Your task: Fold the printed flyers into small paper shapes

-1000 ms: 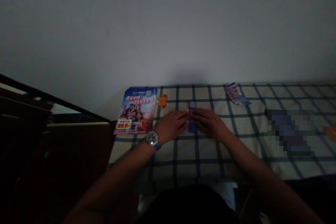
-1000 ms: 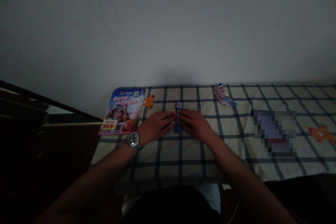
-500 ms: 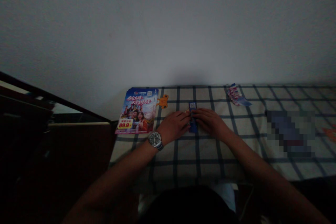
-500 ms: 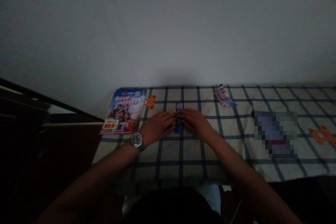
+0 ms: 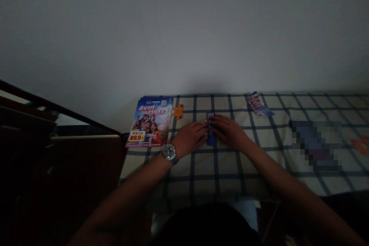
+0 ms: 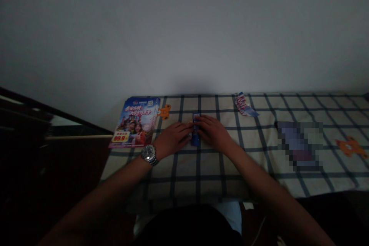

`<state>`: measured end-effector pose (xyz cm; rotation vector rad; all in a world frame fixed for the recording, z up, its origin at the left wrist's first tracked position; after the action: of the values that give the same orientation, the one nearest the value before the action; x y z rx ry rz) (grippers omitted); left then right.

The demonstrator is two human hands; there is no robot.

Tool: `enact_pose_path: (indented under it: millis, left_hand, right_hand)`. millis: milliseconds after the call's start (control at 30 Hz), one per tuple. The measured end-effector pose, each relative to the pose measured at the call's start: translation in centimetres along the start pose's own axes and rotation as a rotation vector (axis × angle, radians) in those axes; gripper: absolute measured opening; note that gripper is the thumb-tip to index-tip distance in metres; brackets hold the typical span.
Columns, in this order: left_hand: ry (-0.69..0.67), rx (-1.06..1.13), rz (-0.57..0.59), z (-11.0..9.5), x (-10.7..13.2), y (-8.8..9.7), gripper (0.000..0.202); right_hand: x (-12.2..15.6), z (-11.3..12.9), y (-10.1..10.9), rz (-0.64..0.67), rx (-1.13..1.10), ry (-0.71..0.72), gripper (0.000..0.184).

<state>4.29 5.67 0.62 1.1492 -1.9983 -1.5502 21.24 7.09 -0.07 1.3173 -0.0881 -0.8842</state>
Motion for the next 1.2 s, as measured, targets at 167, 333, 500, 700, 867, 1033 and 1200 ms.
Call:
enact_pose_path:
  millis: [167,333,500,700,867,1033,1200]
  left_hand:
    - [-0.004,0.011,0.013,0.41,0.07,0.05,0.038]
    - [-0.011,0.034,0.032,0.57,0.05,-0.06,0.041]
    - [-0.009,0.050,0.029,0.70,0.08,-0.09,0.041]
    - [-0.008,0.044,0.029,0.68,0.08,-0.03,0.042]
    - [-0.006,0.047,0.025,0.65,-0.01,-0.01,0.042]
    - [-0.001,0.053,0.022,0.61,-0.01,-0.05,0.040]
    - [-0.007,0.049,0.018,0.59,0.01,-0.03,0.042]
  right_hand:
    - [-0.37,0.56,0.21,-0.027,-0.009,-0.040,0.037]
    - [-0.61,0.97,0.22,-0.040,0.005,-0.050,0.033]
    - [-0.57,1.02,-0.15,-0.058,0.023,-0.073,0.033]
    - [-0.51,0.92,-0.33,-0.055,0.013,-0.080,0.034]
    - [-0.52,0.85,-0.28,-0.063,0.003,-0.086,0.034]
    - [-0.51,1.00,-0.26,-0.070,0.007,-0.090,0.034]
    - [-0.47,0.84,-0.40,-0.072,0.013,-0.091,0.033]
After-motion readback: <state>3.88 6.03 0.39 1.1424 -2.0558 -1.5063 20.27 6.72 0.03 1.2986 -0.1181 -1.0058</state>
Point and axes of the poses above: each hand's wrist, its own x-axis away from the middle knuckle, its own y-axis out of the back of the hand, z = x × y, the point moved 6 cm from there along -x, towards the middle knuckle, and after that the axes turned 11 degrees about y, right-handed, at the moved point
